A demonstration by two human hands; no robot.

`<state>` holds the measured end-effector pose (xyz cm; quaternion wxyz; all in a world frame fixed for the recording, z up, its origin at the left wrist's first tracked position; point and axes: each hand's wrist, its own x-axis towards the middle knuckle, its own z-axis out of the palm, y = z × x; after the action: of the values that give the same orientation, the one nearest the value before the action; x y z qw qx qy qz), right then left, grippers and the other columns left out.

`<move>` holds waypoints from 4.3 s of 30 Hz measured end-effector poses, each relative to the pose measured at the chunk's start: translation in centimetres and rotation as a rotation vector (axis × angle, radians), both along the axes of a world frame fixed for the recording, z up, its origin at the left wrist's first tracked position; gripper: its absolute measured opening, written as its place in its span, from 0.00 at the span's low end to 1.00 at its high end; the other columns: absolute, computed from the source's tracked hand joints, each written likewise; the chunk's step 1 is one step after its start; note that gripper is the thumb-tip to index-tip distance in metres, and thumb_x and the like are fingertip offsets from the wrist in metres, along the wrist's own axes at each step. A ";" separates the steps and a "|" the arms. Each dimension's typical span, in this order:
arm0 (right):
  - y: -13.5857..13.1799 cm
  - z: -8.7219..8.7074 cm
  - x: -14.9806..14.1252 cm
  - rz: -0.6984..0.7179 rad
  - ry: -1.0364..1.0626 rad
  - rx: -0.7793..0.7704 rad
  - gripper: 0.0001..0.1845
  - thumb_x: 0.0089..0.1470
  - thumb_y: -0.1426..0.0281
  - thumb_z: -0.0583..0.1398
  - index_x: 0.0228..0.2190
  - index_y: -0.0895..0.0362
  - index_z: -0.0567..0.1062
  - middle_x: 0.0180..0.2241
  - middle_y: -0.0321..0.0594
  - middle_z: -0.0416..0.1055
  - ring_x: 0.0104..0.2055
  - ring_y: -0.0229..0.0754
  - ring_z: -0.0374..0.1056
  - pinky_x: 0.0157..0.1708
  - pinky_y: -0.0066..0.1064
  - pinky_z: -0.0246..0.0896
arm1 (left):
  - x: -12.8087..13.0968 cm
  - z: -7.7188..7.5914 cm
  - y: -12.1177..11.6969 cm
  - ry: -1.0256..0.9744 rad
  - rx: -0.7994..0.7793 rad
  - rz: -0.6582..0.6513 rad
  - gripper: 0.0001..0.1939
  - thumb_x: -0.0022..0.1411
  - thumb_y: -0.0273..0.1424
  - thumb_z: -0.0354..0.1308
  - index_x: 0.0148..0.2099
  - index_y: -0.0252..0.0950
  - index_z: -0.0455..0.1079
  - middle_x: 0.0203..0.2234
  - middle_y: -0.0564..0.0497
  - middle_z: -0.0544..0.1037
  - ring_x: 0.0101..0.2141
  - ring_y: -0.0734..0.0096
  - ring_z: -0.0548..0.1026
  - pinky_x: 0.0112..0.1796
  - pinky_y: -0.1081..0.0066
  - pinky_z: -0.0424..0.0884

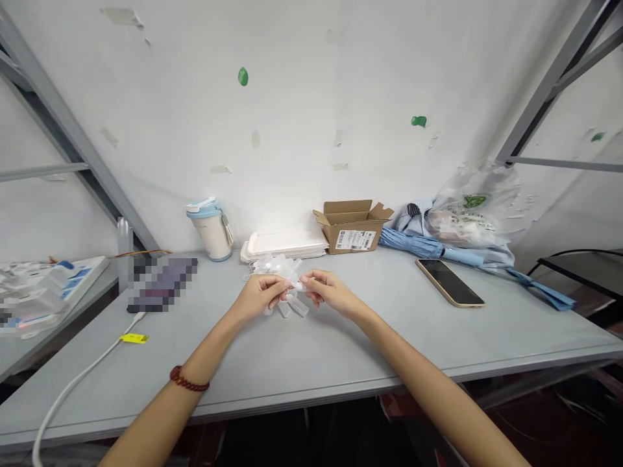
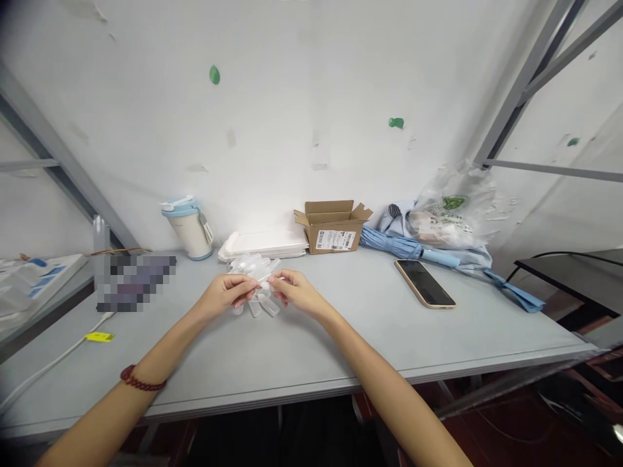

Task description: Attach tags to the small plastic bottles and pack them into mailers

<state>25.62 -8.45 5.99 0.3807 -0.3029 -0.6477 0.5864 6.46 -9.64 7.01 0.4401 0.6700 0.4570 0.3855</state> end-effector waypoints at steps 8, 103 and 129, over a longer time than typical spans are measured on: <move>-0.1 0.1 0.1 -0.030 -0.043 0.012 0.18 0.50 0.54 0.58 0.27 0.57 0.66 0.19 0.28 0.56 0.19 0.30 0.51 0.21 0.25 0.51 | -0.7 0.4 0.0 0.015 0.000 -0.023 0.20 0.56 0.45 0.53 0.25 0.32 0.69 0.15 0.55 0.66 0.17 0.80 0.58 0.20 0.76 0.57; 0.5 -0.4 -0.7 -0.423 -0.942 1.155 0.51 0.38 0.53 0.61 0.59 0.60 0.51 0.57 0.60 0.50 0.57 0.60 0.48 0.54 0.56 0.37 | -0.8 -0.2 0.3 -0.112 -0.182 -0.055 0.18 0.51 0.43 0.60 0.23 0.32 0.68 0.16 0.52 0.69 0.18 0.77 0.65 0.21 0.74 0.59; 4.2 -1.8 2.4 -0.612 -0.775 1.045 0.24 0.48 0.69 0.57 0.49 0.57 0.62 0.49 0.49 0.63 0.51 0.52 0.58 0.46 0.40 0.53 | -4.1 -1.2 2.7 0.013 0.085 0.507 0.13 0.45 0.38 0.59 0.30 0.34 0.71 0.18 0.54 0.72 0.19 0.74 0.66 0.23 0.73 0.60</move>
<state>28.02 -4.30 4.14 0.3662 -0.4353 -0.8183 -0.0831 2.40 -6.97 5.84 0.2980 0.5545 0.5963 0.4982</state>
